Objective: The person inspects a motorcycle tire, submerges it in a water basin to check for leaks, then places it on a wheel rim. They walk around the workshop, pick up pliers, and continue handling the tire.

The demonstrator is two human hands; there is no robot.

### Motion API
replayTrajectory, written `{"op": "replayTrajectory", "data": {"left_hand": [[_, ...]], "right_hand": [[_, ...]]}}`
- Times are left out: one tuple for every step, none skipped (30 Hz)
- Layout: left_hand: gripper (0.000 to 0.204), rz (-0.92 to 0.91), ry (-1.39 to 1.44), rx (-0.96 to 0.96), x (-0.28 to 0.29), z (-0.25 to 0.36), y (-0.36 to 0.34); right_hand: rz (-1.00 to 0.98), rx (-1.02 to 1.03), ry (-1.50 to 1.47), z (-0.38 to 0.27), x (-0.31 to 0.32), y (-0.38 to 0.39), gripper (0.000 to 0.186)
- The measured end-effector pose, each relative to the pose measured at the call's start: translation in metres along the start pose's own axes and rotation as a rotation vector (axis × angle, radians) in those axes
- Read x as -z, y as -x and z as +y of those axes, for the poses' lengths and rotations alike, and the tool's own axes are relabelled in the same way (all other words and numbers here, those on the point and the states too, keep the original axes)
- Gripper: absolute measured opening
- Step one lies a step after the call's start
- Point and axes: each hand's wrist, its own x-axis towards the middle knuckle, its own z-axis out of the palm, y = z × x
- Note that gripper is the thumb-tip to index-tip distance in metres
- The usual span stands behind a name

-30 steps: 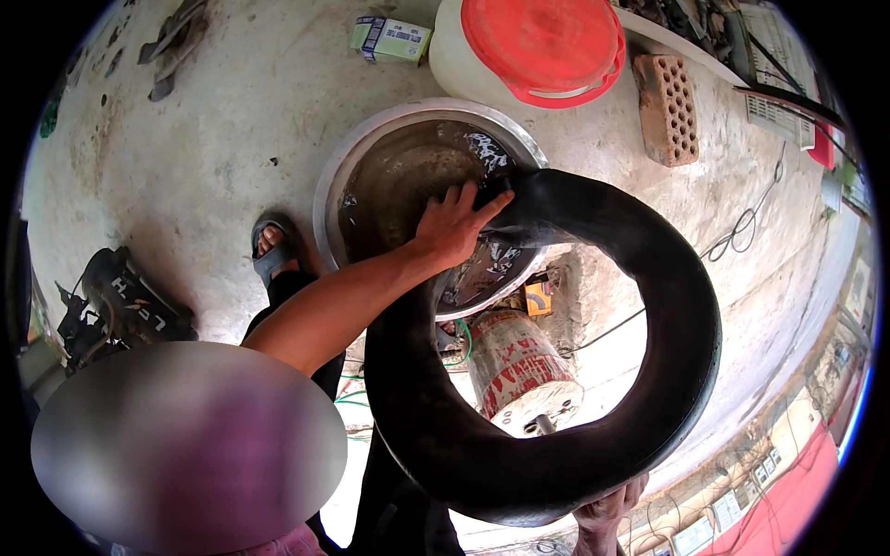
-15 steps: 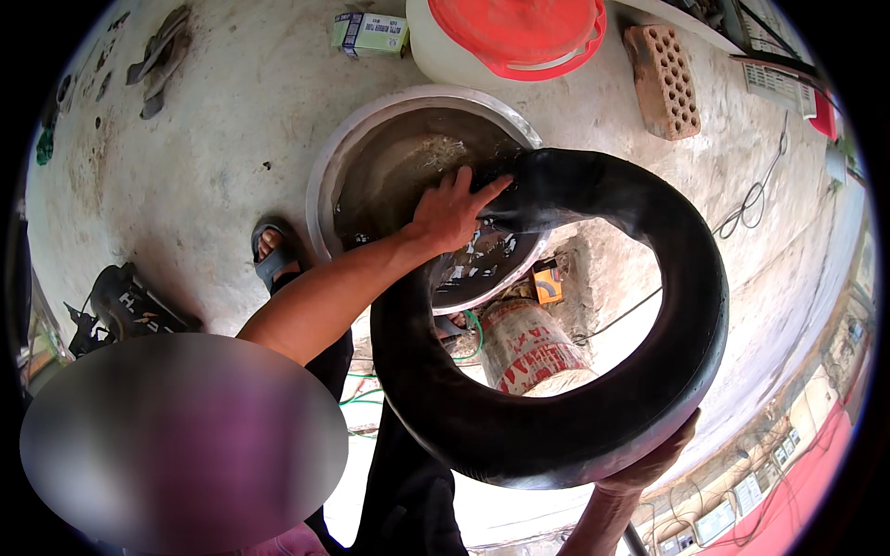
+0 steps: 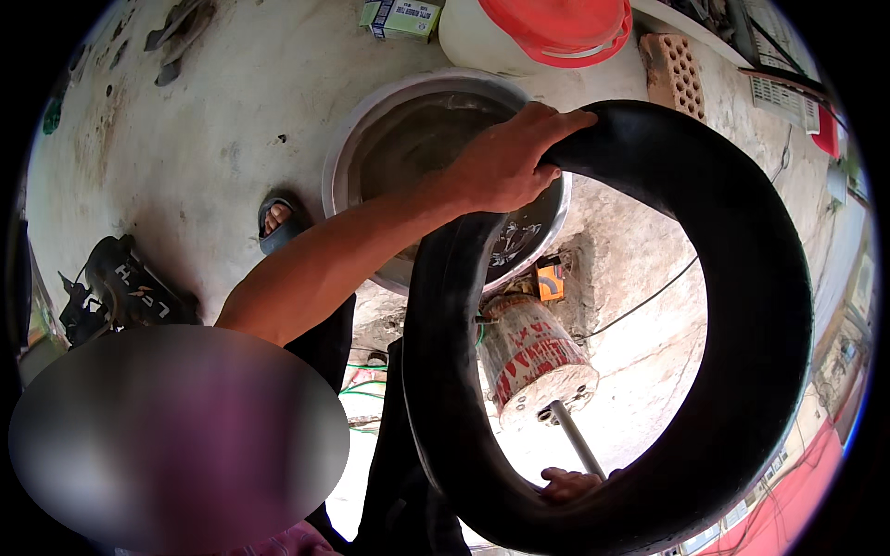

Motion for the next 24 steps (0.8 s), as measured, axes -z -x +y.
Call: {"op": "replayTrajectory", "data": {"left_hand": [[0.066, 0.057, 0.07, -0.095, 0.004, 0.001, -0.009], [0.066, 0.115, 0.139, -0.19, 0.005, 0.003, -0.012], [0.064, 0.102, 0.075, -0.184, 0.008, 0.003, -0.007], [0.062, 0.09, 0.011, -0.18, 0.014, 0.001, 0.001], [0.061, 0.074, -0.053, -0.177, 0.02, -0.001, 0.01], [0.059, 0.05, -0.18, -0.121, 0.015, 0.003, 0.031], [0.063, -0.075, -0.196, -0.062, 0.01, -0.003, 0.052], [0.065, -0.099, -0.247, -0.043, 0.002, 0.0, 0.075], [0.068, -0.123, -0.293, -0.024, -0.009, 0.003, 0.096], [0.071, -0.172, -0.322, 0.027, -0.027, -0.005, 0.113], [0.073, -0.218, -0.349, 0.08, -0.043, -0.013, 0.128], [0.073, -0.276, -0.427, 0.123, -0.051, -0.017, 0.135], [0.074, -0.277, -0.447, 0.146, -0.057, -0.022, 0.139], [0.074, -0.279, -0.466, 0.169, -0.062, -0.026, 0.141], [0.074, -0.281, -0.486, 0.192, -0.068, -0.031, 0.143], [0.074, -0.281, -0.478, 0.203, -0.069, -0.034, 0.143], [0.074, -0.282, -0.47, 0.213, -0.07, -0.037, 0.144], [0.074, -0.283, -0.463, 0.223, -0.072, -0.04, 0.144], [0.074, -0.279, -0.457, 0.225, -0.072, -0.043, 0.145], [0.074, -0.275, -0.45, 0.226, -0.072, -0.047, 0.146], [0.074, -0.272, -0.444, 0.226, -0.073, -0.05, 0.147], [0.074, -0.277, -0.442, 0.228, -0.072, -0.052, 0.146], [0.074, -0.282, -0.439, 0.229, -0.072, -0.053, 0.144], [0.073, -0.287, -0.436, 0.23, -0.071, -0.054, 0.144]], "right_hand": [[-0.005, 0.007, 0.135, 0.012, -0.01, 0.001, 0.038], [-0.048, 0.074, 0.252, 0.028, -0.019, -0.006, 0.041], [-0.084, 0.143, 0.369, 0.043, -0.029, -0.015, 0.045], [-0.091, 0.139, 0.293, 0.06, -0.024, -0.023, 0.046], [-0.096, 0.137, 0.214, 0.07, -0.028, -0.032, 0.048], [-0.104, 0.169, 0.243, 0.071, -0.031, -0.036, 0.044], [-0.122, 0.203, 0.268, 0.07, -0.04, -0.043, 0.04], [-0.102, 0.246, 0.301, 0.071, -0.049, -0.047, 0.032], [-0.116, 0.252, 0.284, 0.071, -0.05, -0.048, 0.03], [-0.133, 0.256, 0.267, 0.071, -0.052, -0.049, 0.027], [-0.172, 0.262, 0.201, 0.074, -0.048, -0.051, 0.035], [-0.206, 0.268, 0.136, 0.078, -0.041, -0.052, 0.044], [-0.205, 0.253, 0.081, 0.078, -0.04, -0.054, 0.049], [-0.207, 0.238, 0.026, 0.076, -0.039, -0.055, 0.055], [-0.173, 0.202, -0.018, 0.073, -0.038, -0.056, 0.056], [-0.137, 0.166, -0.069, 0.071, -0.039, -0.056, 0.058], [-0.125, 0.153, -0.069, 0.072, -0.036, -0.057, 0.059], [-0.113, 0.14, -0.07, 0.071, -0.03, -0.059, 0.06], [-0.1, 0.13, -0.071, 0.069, -0.027, -0.061, 0.061], [-0.131, 0.115, -0.053, 0.066, -0.025, -0.063, 0.069], [-0.128, 0.119, -0.053, 0.065, -0.024, -0.064, 0.072], [-0.123, 0.124, -0.052, 0.063, -0.027, -0.067, 0.076], [-0.117, 0.128, -0.051, 0.061, -0.028, -0.068, 0.079], [-0.096, 0.122, -0.046, 0.061, -0.027, -0.068, 0.082]]}}
